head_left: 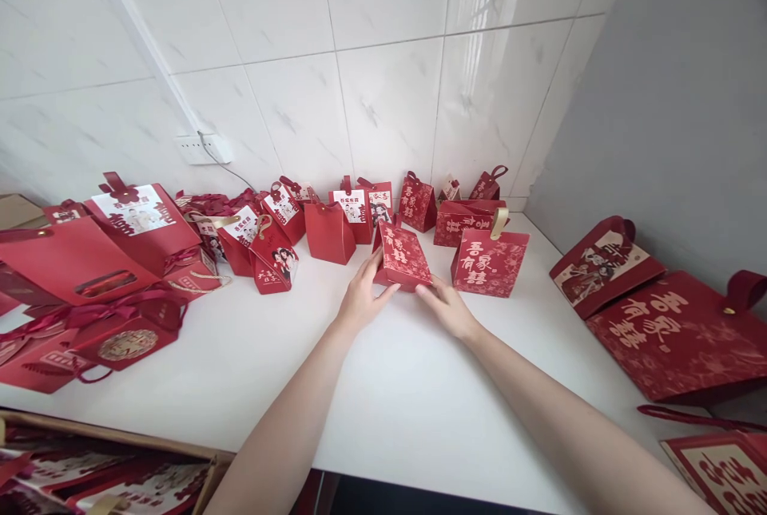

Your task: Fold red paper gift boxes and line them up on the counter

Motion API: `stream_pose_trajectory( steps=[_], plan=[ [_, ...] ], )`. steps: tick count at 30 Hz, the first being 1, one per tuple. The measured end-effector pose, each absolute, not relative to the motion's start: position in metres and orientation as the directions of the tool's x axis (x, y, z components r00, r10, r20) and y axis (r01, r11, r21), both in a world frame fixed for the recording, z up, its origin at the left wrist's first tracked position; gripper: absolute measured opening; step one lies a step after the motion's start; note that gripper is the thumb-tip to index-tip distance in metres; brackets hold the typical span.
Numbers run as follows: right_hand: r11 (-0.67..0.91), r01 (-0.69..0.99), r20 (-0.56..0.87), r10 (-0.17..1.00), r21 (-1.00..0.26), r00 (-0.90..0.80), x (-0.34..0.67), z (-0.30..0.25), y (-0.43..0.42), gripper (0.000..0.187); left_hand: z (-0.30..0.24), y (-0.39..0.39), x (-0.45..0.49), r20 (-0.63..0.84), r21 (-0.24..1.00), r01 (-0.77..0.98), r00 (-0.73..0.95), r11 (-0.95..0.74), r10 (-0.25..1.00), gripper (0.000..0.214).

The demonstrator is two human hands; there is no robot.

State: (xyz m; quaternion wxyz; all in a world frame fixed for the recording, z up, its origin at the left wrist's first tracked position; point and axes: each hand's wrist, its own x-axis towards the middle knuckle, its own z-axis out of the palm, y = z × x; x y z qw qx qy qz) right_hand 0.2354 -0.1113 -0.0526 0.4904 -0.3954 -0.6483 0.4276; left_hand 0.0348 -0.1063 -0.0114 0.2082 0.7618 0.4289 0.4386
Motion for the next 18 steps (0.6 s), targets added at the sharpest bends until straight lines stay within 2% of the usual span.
stream_pose_trajectory(
  steps=[3,5,10,18],
  plan=[
    [0.165,-0.164,0.201,0.951,-0.973,-0.236,0.236,-0.053,-0.109,0.05,-0.008,-0.109,0.038,0.508,0.801,0.233,0.224,-0.551,0.832,0.038],
    [0.087,-0.237,0.149,0.954,-0.968,-0.259,0.236,-0.055,-0.106,0.049,-0.008,-0.109,0.04,0.467,0.86,0.132,0.187,-0.493,0.864,0.026],
    [0.034,-0.293,0.117,0.956,-0.956,-0.269,0.238,-0.06,-0.103,0.048,-0.01,-0.108,0.04,0.391,0.888,0.185,0.179,-0.421,0.903,0.034],
    [0.019,-0.338,0.111,0.961,-0.941,-0.254,0.239,-0.065,-0.098,0.045,-0.008,-0.108,0.038,0.399,0.876,0.183,0.243,-0.446,0.884,0.036]
  ],
)
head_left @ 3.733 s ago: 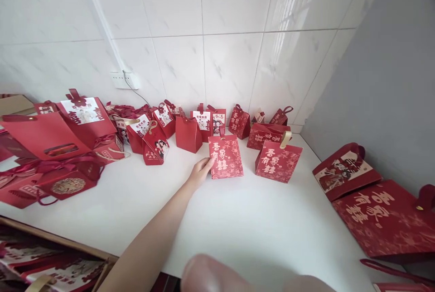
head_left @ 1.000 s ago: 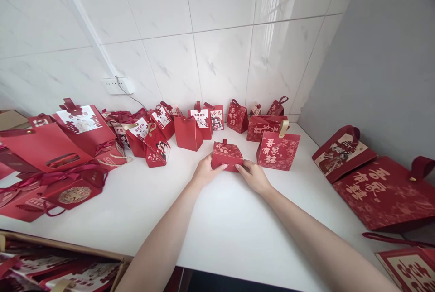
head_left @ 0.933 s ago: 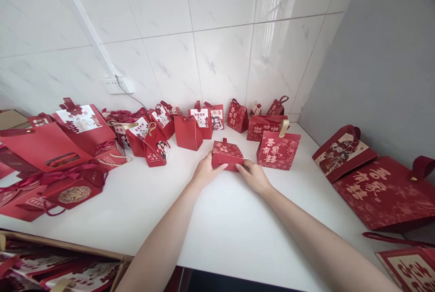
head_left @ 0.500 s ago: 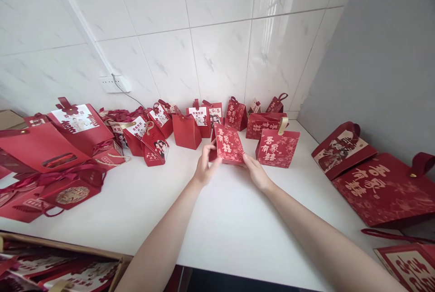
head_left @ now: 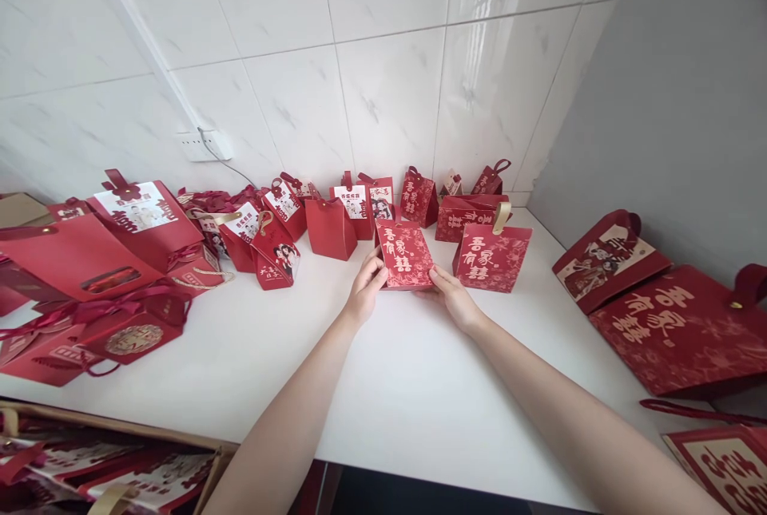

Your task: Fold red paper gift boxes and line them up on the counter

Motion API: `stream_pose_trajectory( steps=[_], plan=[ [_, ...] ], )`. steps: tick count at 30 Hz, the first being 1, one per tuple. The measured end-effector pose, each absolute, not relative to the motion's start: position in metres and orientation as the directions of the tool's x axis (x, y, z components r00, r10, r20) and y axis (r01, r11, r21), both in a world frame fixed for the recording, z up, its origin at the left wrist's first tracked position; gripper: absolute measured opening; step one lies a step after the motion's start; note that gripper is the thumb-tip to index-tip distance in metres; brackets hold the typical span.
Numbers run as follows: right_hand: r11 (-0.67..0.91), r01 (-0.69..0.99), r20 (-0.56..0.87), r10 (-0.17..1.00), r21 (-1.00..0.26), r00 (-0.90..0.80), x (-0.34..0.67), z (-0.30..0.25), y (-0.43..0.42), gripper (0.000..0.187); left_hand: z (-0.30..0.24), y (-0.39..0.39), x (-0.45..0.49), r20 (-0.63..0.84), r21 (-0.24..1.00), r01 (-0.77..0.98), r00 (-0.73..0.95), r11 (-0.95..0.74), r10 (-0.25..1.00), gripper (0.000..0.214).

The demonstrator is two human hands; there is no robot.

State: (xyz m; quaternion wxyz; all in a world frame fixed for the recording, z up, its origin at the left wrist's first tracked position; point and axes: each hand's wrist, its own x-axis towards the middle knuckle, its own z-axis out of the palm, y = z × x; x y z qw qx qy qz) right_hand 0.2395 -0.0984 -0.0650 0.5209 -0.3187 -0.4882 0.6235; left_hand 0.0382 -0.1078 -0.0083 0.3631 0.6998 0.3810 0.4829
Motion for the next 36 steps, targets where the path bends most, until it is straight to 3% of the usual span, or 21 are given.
stream_pose_trajectory(
  steps=[8,15,18,23,30,33,36],
  plan=[
    [0.016,-0.328,0.104,0.962,-0.945,-0.254,0.239,-0.065,-0.099,0.045,-0.009,-0.108,0.038,0.44,0.857,0.164,0.261,-0.489,0.859,0.032],
    [0.012,-0.295,0.088,0.965,-0.955,-0.247,0.24,-0.064,-0.098,0.048,-0.007,-0.109,0.039,0.407,0.846,0.256,0.256,-0.468,0.877,0.034],
    [0.123,-0.23,0.162,0.974,-0.965,-0.16,0.239,-0.062,-0.101,0.049,-0.011,-0.106,0.039,0.451,0.834,0.24,0.223,-0.497,0.864,0.031],
    [0.387,0.107,0.396,0.916,-0.916,0.072,0.238,-0.058,-0.107,0.047,-0.032,-0.094,0.036,0.425,0.827,0.358,0.106,-0.434,0.899,0.024],
    [0.21,-0.201,0.182,0.972,-0.957,0.149,0.235,-0.067,-0.097,0.056,-0.045,-0.081,0.027,0.272,0.899,0.315,0.143,-0.304,0.952,0.025],
    [0.208,-0.173,0.178,0.968,-0.963,0.175,0.231,-0.067,-0.098,0.071,-0.041,-0.081,0.026,0.258,0.9,0.357,0.03,-0.252,0.966,0.02],
    [0.272,-0.054,0.259,0.949,-0.961,0.182,0.225,-0.064,-0.105,0.076,-0.038,-0.087,0.028,0.304,0.819,0.519,-0.033,-0.244,0.952,0.018]
  ],
)
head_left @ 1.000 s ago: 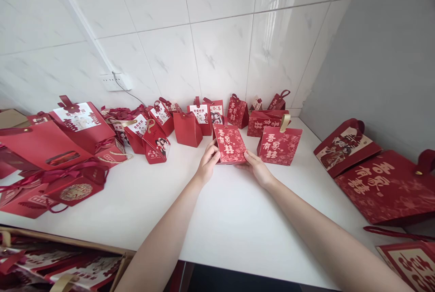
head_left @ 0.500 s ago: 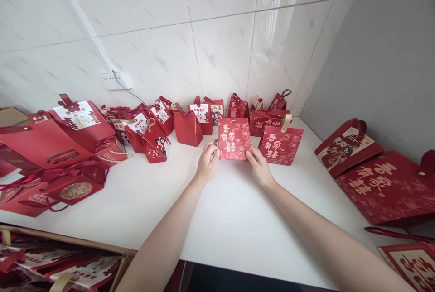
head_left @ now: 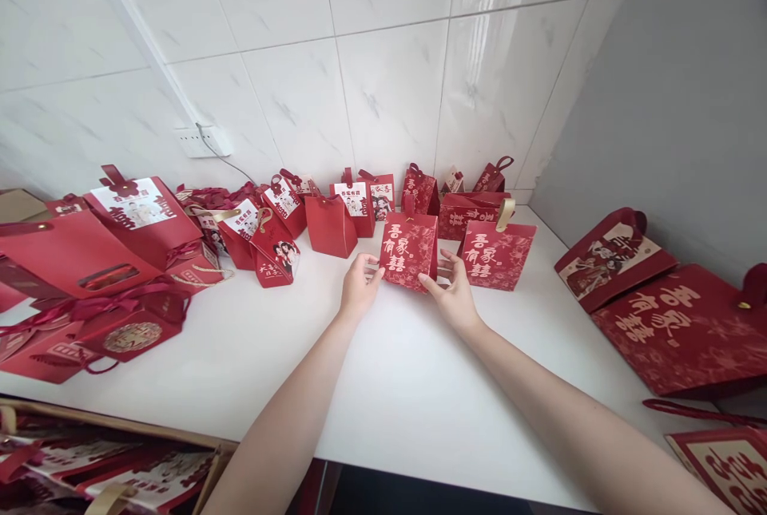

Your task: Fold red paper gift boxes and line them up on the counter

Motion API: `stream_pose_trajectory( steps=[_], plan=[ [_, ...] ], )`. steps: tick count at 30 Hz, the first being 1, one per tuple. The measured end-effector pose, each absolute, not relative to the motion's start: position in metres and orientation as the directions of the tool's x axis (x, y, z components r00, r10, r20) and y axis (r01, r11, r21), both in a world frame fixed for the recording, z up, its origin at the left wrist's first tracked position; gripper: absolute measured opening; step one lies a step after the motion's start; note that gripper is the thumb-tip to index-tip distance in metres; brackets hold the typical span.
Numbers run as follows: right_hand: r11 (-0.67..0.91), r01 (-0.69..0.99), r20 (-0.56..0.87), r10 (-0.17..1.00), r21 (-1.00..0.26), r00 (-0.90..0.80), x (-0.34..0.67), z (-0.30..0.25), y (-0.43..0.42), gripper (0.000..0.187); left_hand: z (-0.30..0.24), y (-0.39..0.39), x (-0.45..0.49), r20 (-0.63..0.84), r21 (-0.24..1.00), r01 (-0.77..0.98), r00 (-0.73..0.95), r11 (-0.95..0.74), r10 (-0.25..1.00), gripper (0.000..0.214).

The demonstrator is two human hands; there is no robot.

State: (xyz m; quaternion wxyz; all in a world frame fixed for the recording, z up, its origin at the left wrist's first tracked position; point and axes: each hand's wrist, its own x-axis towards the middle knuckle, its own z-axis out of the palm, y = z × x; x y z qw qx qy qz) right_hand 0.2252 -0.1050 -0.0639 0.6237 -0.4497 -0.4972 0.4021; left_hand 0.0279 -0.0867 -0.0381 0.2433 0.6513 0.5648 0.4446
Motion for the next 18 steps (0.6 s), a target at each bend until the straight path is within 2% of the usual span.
stream_pose_trajectory(
  steps=[3,6,9,13,18],
  plan=[
    [0.364,0.11,0.379,0.905,-0.925,0.194,0.222,-0.06,-0.112,0.072,-0.034,-0.096,0.032,0.337,0.675,0.663,0.113,-0.324,0.935,0.019],
    [0.405,0.289,0.46,0.875,-0.867,0.154,0.223,-0.058,-0.117,0.061,-0.03,-0.105,0.036,0.286,0.632,0.665,0.277,-0.398,0.917,0.051],
    [0.396,0.344,0.438,0.897,-0.852,0.052,0.225,-0.057,-0.119,0.047,-0.026,-0.11,0.04,0.241,0.608,0.679,0.335,-0.411,0.911,0.078],
    [0.38,0.369,0.4,0.916,-0.848,-0.026,0.226,-0.056,-0.12,0.044,-0.023,-0.112,0.042,0.188,0.524,0.759,0.339,-0.386,0.922,0.065],
    [0.359,0.487,0.362,0.928,-0.796,-0.093,0.231,-0.056,-0.117,0.023,-0.019,-0.113,0.043,0.215,0.397,0.819,0.355,-0.414,0.91,0.041]
  ],
)
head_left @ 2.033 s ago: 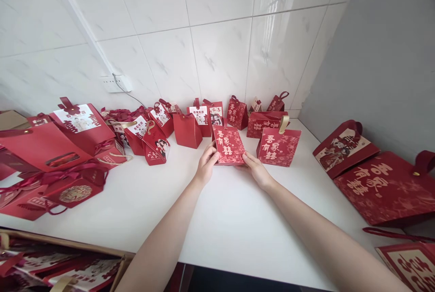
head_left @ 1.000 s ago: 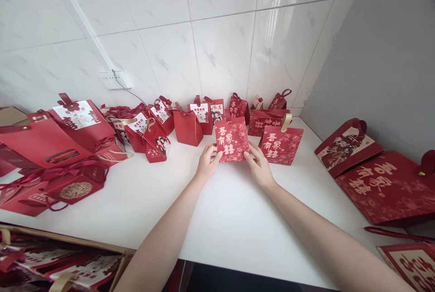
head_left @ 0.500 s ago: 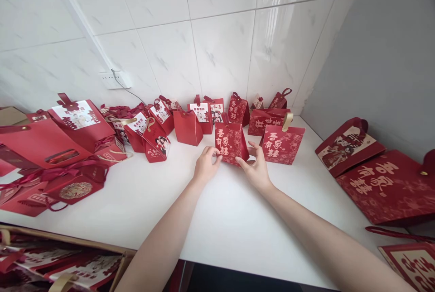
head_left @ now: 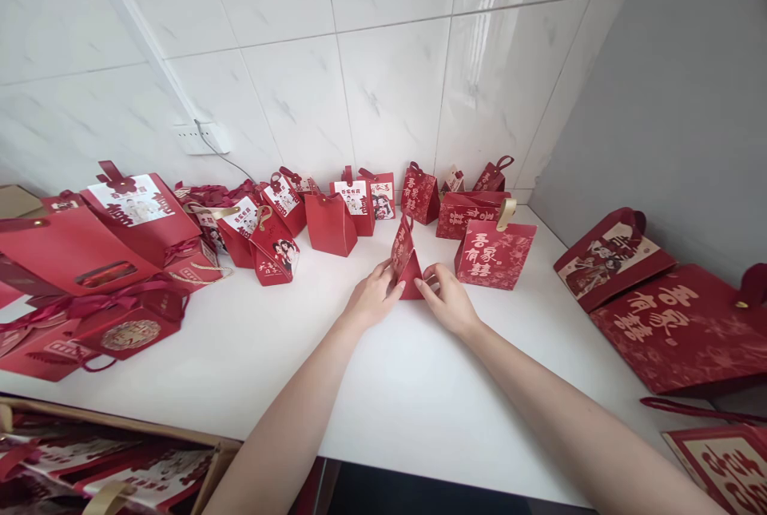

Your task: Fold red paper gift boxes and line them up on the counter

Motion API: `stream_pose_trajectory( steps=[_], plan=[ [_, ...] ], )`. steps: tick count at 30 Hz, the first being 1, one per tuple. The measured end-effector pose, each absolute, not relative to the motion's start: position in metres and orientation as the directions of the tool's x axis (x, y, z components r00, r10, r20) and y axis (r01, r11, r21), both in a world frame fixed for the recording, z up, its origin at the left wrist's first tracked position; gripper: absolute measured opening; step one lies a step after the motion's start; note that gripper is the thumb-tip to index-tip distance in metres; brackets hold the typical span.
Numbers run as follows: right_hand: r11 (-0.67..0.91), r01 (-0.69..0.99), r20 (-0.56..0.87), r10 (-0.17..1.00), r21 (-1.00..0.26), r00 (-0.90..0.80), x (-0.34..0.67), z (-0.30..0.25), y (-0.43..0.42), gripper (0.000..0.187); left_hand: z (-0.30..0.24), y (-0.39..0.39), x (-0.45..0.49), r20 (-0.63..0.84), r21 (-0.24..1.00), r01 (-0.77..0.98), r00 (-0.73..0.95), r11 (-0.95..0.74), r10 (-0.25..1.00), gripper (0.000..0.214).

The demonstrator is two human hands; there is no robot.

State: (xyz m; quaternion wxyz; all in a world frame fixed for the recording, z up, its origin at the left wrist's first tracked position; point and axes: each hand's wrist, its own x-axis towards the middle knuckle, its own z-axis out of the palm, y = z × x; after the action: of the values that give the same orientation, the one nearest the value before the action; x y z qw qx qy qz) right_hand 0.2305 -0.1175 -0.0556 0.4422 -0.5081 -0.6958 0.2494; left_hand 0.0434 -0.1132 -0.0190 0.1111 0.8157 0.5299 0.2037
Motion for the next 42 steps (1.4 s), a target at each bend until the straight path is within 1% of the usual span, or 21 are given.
stream_pose_trajectory(
  steps=[4,8,10,12,16,19,22,27,29,32,34,38,42],
  plan=[
    [0.391,0.659,0.408,0.902,-0.642,-0.137,0.229,-0.054,-0.119,0.026,-0.013,-0.115,0.045,0.245,0.215,0.883,0.364,-0.416,0.899,0.034],
    [0.417,0.764,0.444,0.875,-0.492,-0.192,0.226,-0.051,-0.122,0.026,-0.009,-0.117,0.049,0.29,0.062,0.894,0.409,-0.443,0.865,0.026],
    [0.425,0.8,0.457,0.863,-0.424,-0.216,0.226,-0.049,-0.124,0.025,-0.01,-0.118,0.052,0.303,0.006,0.904,0.407,-0.429,0.862,0.022],
    [0.43,0.828,0.476,0.848,-0.359,-0.234,0.225,-0.048,-0.124,0.024,-0.012,-0.12,0.056,0.305,-0.019,0.918,0.383,-0.396,0.872,0.021],
    [0.417,0.867,0.5,0.831,-0.273,-0.242,0.222,-0.045,-0.122,0.029,-0.014,-0.123,0.062,0.261,0.022,0.939,0.326,-0.344,0.908,0.024],
    [0.383,0.892,0.473,0.848,-0.238,-0.238,0.22,-0.044,-0.12,0.031,-0.013,-0.125,0.066,0.224,0.056,0.946,0.299,-0.318,0.928,0.026],
    [0.376,0.9,0.444,0.86,-0.221,-0.251,0.22,-0.044,-0.117,0.032,-0.012,-0.126,0.069,0.207,0.056,0.952,0.283,-0.3,0.937,0.028],
    [0.378,0.886,0.436,0.868,-0.268,-0.238,0.223,-0.044,-0.117,0.032,-0.01,-0.126,0.065,0.21,0.07,0.952,0.279,-0.299,0.937,0.028],
    [0.372,0.879,0.422,0.878,-0.299,-0.228,0.224,-0.046,-0.118,0.033,-0.011,-0.125,0.059,0.169,0.085,0.944,0.301,-0.318,0.938,0.025],
    [0.357,0.873,0.361,0.903,-0.332,-0.233,0.226,-0.048,-0.118,0.04,-0.011,-0.124,0.05,0.073,0.1,0.928,0.353,-0.359,0.933,0.021],
    [0.364,0.863,0.327,0.911,-0.351,-0.252,0.228,-0.05,-0.118,0.042,-0.012,-0.122,0.045,0.049,0.11,0.922,0.369,-0.372,0.928,0.021],
    [0.412,0.828,0.325,0.898,-0.381,-0.297,0.231,-0.05,-0.119,0.034,-0.016,-0.118,0.041,0.055,0.158,0.917,0.362,-0.366,0.931,0.017],
    [0.437,0.816,0.322,0.889,-0.379,-0.327,0.232,-0.052,-0.12,0.025,-0.019,-0.114,0.039,0.055,0.227,0.907,0.351,-0.354,0.935,0.014]
  ],
)
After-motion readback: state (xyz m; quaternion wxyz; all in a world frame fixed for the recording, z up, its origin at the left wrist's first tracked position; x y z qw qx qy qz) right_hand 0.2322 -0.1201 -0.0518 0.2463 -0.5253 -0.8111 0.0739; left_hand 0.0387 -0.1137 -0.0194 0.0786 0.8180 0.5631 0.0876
